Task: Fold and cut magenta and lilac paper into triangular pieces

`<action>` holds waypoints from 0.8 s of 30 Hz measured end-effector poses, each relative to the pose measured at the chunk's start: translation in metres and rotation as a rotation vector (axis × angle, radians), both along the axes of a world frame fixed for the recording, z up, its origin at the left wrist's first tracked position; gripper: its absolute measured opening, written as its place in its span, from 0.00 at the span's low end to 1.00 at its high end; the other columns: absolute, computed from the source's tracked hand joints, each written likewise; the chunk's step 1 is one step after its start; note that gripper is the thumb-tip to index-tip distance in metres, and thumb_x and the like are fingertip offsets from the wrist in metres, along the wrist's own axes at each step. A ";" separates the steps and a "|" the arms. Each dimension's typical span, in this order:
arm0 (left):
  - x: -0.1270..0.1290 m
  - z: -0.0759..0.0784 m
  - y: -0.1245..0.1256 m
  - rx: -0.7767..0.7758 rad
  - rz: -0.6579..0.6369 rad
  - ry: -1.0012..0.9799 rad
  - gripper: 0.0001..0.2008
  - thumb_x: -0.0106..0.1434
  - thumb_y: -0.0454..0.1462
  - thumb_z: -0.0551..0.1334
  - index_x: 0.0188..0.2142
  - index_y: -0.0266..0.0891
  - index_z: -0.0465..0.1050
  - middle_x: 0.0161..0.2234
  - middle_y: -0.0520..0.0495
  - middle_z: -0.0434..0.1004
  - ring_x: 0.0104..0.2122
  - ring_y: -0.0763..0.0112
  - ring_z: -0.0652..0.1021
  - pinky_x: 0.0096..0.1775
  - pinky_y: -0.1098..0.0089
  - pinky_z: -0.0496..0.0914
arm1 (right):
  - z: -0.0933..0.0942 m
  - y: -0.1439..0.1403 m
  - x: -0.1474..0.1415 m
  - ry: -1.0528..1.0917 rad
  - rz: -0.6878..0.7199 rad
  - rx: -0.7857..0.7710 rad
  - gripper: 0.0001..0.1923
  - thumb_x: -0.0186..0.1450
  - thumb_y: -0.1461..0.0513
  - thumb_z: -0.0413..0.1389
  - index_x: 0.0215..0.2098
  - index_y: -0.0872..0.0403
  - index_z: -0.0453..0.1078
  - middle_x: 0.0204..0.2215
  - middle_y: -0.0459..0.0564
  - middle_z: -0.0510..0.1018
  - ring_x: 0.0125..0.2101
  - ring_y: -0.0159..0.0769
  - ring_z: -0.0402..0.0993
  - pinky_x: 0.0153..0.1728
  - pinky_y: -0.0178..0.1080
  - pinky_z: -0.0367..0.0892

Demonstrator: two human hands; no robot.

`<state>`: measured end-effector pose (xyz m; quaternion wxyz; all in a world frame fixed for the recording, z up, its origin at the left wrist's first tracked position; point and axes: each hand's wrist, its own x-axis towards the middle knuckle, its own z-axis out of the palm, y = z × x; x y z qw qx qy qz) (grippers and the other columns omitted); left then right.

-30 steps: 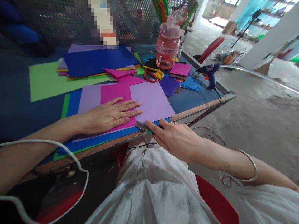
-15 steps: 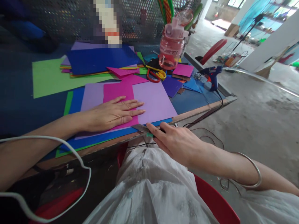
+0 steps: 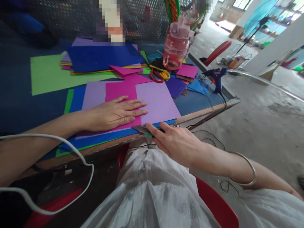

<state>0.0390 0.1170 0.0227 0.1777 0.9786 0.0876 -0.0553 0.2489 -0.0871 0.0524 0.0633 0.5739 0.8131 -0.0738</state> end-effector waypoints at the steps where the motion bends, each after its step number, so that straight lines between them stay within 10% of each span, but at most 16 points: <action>1: 0.000 0.000 0.000 -0.001 0.001 -0.002 0.26 0.82 0.47 0.42 0.76 0.55 0.51 0.79 0.53 0.43 0.77 0.65 0.49 0.74 0.50 0.35 | 0.000 0.001 0.000 -0.004 0.000 0.003 0.28 0.79 0.59 0.42 0.75 0.56 0.53 0.46 0.57 0.78 0.34 0.39 0.79 0.28 0.37 0.63; 24: 0.000 -0.002 0.002 0.015 -0.003 0.001 0.27 0.80 0.47 0.42 0.76 0.60 0.49 0.78 0.57 0.44 0.77 0.65 0.48 0.73 0.52 0.36 | 0.004 0.007 -0.013 -0.007 0.035 -0.001 0.28 0.80 0.58 0.42 0.75 0.57 0.52 0.42 0.55 0.78 0.29 0.36 0.76 0.26 0.36 0.57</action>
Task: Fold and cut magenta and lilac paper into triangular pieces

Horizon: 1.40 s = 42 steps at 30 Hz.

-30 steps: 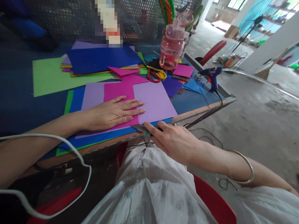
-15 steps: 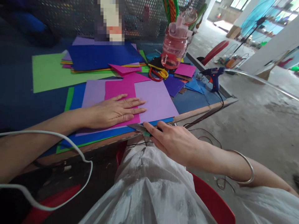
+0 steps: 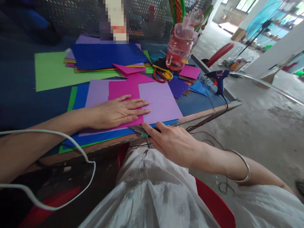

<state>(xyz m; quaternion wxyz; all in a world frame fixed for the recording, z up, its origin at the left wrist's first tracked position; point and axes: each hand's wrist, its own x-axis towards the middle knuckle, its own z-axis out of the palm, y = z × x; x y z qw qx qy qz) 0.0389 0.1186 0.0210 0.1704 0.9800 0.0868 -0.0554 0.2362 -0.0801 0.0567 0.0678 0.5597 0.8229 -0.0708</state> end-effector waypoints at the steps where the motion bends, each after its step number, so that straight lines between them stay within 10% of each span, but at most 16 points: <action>1: 0.000 0.000 0.000 -0.001 0.000 0.000 0.27 0.80 0.47 0.42 0.76 0.60 0.49 0.78 0.57 0.44 0.77 0.65 0.48 0.73 0.52 0.36 | 0.000 0.001 -0.001 0.006 0.003 -0.017 0.28 0.80 0.59 0.42 0.75 0.57 0.52 0.43 0.55 0.78 0.30 0.37 0.76 0.26 0.37 0.58; 19: 0.001 0.002 -0.002 -0.010 0.028 0.017 0.28 0.80 0.47 0.42 0.76 0.59 0.49 0.79 0.57 0.43 0.77 0.65 0.47 0.74 0.50 0.36 | -0.002 -0.001 -0.002 0.018 0.032 0.020 0.27 0.80 0.59 0.40 0.74 0.59 0.52 0.42 0.54 0.77 0.31 0.37 0.76 0.26 0.37 0.58; 29: 0.003 -0.001 -0.026 0.150 0.380 0.010 0.30 0.80 0.47 0.39 0.78 0.49 0.47 0.79 0.47 0.39 0.77 0.55 0.50 0.73 0.48 0.44 | 0.011 0.017 0.019 -0.053 0.099 0.055 0.27 0.79 0.61 0.44 0.75 0.55 0.55 0.41 0.51 0.76 0.28 0.32 0.71 0.28 0.37 0.56; 42: -0.020 -0.003 0.014 0.063 0.066 0.046 0.28 0.78 0.54 0.44 0.75 0.65 0.50 0.79 0.58 0.37 0.78 0.52 0.43 0.72 0.43 0.34 | 0.006 0.019 0.027 0.013 0.151 0.120 0.27 0.80 0.60 0.43 0.75 0.56 0.56 0.41 0.52 0.77 0.27 0.32 0.71 0.29 0.36 0.61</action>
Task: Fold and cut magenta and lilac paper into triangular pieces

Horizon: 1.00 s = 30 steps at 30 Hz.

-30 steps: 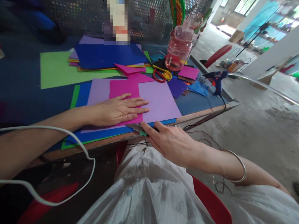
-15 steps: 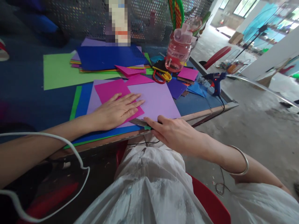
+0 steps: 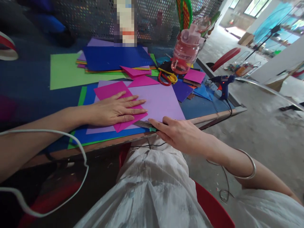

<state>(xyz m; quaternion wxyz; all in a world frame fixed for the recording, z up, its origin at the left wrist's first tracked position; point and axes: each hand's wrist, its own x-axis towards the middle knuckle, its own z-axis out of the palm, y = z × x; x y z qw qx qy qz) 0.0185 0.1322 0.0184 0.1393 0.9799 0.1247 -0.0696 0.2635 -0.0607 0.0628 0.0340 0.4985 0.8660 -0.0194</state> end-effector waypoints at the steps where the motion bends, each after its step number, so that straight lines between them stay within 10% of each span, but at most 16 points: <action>1: 0.000 -0.002 -0.001 0.012 -0.004 -0.001 0.27 0.79 0.54 0.43 0.75 0.66 0.50 0.79 0.58 0.38 0.78 0.53 0.44 0.72 0.43 0.34 | -0.001 0.000 0.001 0.010 0.008 0.004 0.26 0.80 0.61 0.42 0.74 0.57 0.56 0.41 0.52 0.77 0.27 0.32 0.71 0.29 0.36 0.61; 30: 0.000 0.000 -0.011 0.064 0.057 0.035 0.28 0.79 0.54 0.44 0.75 0.67 0.45 0.79 0.59 0.35 0.78 0.50 0.44 0.72 0.42 0.35 | 0.001 -0.014 -0.020 -0.095 -0.102 -0.156 0.32 0.77 0.64 0.44 0.78 0.52 0.47 0.42 0.52 0.75 0.25 0.30 0.67 0.25 0.37 0.47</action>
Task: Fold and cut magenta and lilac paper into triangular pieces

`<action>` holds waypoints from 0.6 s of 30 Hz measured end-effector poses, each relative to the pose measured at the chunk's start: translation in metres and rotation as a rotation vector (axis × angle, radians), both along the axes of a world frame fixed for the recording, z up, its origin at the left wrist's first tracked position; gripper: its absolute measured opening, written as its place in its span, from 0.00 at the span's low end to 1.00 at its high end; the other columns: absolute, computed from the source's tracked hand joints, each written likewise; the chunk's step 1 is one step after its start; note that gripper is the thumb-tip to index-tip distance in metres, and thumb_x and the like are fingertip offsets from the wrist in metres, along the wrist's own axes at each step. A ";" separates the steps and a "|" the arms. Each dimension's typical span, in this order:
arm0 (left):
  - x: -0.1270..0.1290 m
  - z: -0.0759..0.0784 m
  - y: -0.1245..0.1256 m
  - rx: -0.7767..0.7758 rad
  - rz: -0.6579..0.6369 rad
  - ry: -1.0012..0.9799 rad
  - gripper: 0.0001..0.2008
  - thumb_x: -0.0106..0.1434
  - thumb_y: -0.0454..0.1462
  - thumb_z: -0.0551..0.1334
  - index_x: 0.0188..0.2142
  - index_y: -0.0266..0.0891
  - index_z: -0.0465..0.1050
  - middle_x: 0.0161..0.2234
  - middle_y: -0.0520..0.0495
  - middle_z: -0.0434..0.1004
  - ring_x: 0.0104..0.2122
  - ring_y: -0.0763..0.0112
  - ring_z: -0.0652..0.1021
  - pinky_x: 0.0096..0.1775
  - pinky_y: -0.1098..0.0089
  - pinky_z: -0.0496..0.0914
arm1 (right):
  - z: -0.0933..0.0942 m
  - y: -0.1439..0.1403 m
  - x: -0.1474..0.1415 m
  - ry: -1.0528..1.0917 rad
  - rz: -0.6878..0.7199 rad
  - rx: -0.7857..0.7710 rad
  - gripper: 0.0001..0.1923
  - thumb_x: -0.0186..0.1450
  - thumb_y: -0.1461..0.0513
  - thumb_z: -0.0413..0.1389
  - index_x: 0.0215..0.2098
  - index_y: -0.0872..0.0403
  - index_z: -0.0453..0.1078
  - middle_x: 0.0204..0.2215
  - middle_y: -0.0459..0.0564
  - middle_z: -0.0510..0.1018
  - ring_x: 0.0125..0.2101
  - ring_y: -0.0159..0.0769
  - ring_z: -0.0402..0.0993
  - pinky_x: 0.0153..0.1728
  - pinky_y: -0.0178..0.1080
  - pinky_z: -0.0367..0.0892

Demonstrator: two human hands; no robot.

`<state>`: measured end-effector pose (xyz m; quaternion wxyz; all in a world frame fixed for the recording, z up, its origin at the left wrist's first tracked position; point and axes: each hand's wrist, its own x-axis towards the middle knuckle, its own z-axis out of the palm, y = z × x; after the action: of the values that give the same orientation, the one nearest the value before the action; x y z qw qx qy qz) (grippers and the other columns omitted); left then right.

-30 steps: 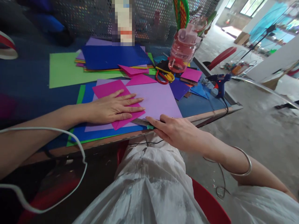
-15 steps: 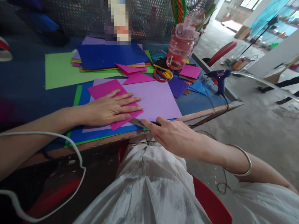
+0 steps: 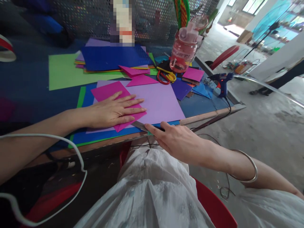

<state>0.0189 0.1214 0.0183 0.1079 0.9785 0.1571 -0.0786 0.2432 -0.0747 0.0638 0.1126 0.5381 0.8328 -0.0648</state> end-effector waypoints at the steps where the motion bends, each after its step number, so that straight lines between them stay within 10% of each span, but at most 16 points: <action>1: 0.000 0.000 0.000 -0.003 0.001 -0.003 0.28 0.79 0.55 0.44 0.75 0.67 0.45 0.79 0.59 0.35 0.78 0.50 0.44 0.72 0.42 0.34 | 0.000 0.000 0.000 0.006 -0.001 0.000 0.32 0.78 0.63 0.44 0.78 0.52 0.47 0.42 0.52 0.75 0.25 0.30 0.67 0.25 0.36 0.48; 18: -0.003 0.000 -0.001 -0.004 -0.015 -0.063 0.27 0.80 0.56 0.43 0.75 0.63 0.50 0.79 0.56 0.39 0.77 0.52 0.45 0.72 0.41 0.35 | -0.008 -0.008 -0.002 0.080 -0.039 0.016 0.30 0.79 0.60 0.42 0.78 0.54 0.48 0.42 0.54 0.76 0.29 0.34 0.73 0.27 0.35 0.56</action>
<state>0.0162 0.1200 0.0184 0.1140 0.9814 0.1462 -0.0488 0.2412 -0.0828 0.0556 0.0734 0.5520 0.8266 -0.0818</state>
